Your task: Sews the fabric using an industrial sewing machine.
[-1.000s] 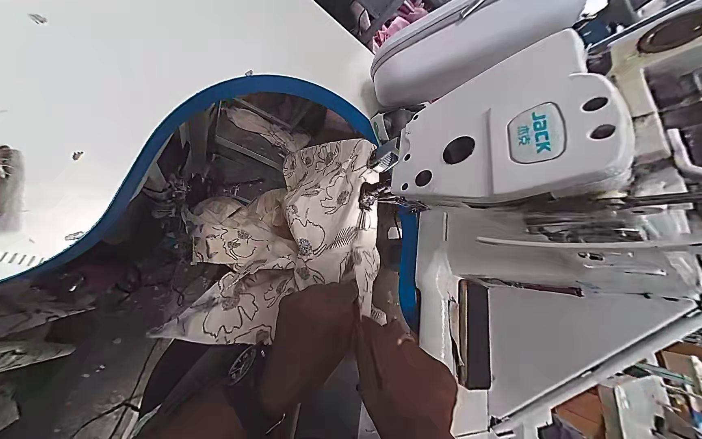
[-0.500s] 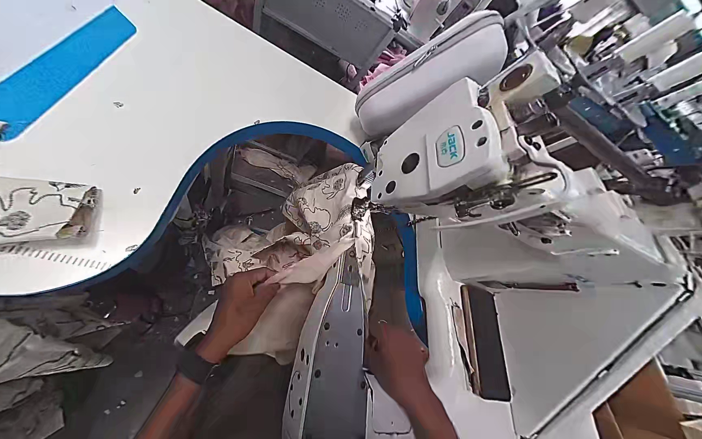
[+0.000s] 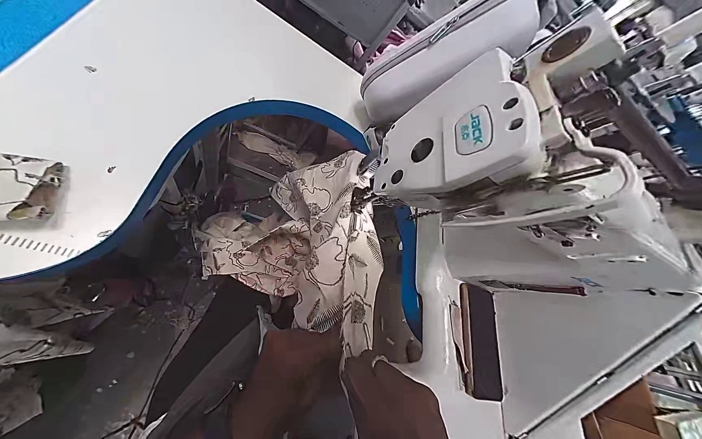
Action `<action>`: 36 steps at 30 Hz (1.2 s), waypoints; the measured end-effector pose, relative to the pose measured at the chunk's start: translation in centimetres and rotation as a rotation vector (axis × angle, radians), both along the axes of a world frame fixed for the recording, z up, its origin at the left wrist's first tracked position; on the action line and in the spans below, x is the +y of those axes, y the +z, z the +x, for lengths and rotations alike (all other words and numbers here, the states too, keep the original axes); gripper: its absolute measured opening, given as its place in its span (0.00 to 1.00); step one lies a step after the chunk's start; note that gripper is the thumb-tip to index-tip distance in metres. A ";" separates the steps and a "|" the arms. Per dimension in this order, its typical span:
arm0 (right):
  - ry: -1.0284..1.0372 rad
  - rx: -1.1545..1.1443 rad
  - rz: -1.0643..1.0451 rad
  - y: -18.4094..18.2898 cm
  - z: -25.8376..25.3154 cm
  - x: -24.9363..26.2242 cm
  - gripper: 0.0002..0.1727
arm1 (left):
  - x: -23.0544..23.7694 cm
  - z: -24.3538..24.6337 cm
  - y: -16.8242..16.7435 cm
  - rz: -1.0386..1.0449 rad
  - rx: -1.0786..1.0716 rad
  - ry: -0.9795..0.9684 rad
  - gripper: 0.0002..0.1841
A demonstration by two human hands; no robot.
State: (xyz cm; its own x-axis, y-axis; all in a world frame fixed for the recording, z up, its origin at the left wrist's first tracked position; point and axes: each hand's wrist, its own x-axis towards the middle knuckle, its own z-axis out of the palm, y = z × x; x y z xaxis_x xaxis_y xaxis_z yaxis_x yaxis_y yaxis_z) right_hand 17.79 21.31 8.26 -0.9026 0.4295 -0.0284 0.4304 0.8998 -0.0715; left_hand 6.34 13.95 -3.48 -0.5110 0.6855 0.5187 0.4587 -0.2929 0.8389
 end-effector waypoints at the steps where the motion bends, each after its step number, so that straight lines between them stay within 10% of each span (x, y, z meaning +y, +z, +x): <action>1: -0.024 0.017 0.041 -0.2 -0.3 0.2 0.06 | 0.6 -0.2 -0.1 0.011 -0.015 0.015 0.12; 16: -0.127 0.348 0.238 -5.1 -2.9 5.1 0.12 | 5.4 -3.4 1.9 -0.223 -0.108 0.015 0.17; 23: -0.394 -0.680 -0.425 -5.3 -1.2 9.9 0.19 | 0.4 -2.0 3.0 -0.336 0.046 -0.101 0.18; 28: 0.100 0.209 -0.185 -1.5 1.7 3.4 0.16 | 1.8 -1.5 1.4 -0.223 -0.055 -0.007 0.18; 36: -0.206 -0.047 0.057 0.5 -1.5 0.7 0.15 | 2.8 -2.7 2.1 -0.266 0.099 0.015 0.18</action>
State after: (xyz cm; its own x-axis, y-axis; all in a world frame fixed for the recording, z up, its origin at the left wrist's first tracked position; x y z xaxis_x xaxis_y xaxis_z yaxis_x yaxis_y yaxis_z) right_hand 16.28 22.05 8.76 -0.7936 0.6072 -0.0388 0.6076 0.7942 0.0016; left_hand 3.65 16.78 -1.42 -0.4775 0.7970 0.3698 0.5451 -0.0614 0.8361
